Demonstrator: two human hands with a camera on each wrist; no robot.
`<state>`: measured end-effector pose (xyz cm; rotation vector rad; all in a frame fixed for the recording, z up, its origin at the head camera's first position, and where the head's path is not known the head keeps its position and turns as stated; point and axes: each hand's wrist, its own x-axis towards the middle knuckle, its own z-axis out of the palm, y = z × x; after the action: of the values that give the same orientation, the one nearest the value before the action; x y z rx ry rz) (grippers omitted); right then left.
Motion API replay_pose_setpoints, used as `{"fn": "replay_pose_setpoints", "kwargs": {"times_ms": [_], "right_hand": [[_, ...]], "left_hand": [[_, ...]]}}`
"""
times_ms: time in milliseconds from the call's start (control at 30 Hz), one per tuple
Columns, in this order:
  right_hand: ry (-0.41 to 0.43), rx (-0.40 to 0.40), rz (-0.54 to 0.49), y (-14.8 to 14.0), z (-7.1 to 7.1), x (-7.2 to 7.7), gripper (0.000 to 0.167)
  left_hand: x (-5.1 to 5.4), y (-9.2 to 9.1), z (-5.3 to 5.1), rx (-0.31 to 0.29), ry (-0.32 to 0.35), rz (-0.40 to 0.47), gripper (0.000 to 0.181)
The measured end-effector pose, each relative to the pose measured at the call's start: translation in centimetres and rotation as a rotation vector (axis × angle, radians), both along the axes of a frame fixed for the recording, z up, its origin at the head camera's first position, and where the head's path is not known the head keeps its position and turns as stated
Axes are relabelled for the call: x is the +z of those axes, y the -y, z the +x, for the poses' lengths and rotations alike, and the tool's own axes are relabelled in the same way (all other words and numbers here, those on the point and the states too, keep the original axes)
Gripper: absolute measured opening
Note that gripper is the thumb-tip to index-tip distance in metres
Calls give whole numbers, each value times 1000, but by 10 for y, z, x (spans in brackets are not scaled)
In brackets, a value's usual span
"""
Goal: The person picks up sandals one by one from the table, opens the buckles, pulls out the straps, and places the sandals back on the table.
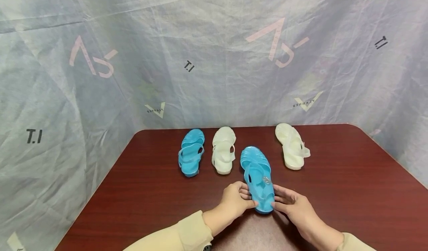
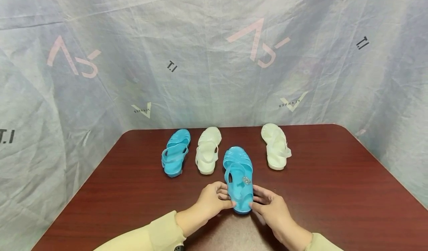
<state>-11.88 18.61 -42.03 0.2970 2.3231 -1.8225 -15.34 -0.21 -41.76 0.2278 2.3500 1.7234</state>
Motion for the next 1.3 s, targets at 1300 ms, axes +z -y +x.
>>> {"fn": "replay_pose_setpoints", "kwargs": {"times_ms": [1300], "right_hand": [[24, -13, 21, 0, -6, 0, 63]], "left_hand": [[4, -5, -13, -9, 2, -103, 35]]}}
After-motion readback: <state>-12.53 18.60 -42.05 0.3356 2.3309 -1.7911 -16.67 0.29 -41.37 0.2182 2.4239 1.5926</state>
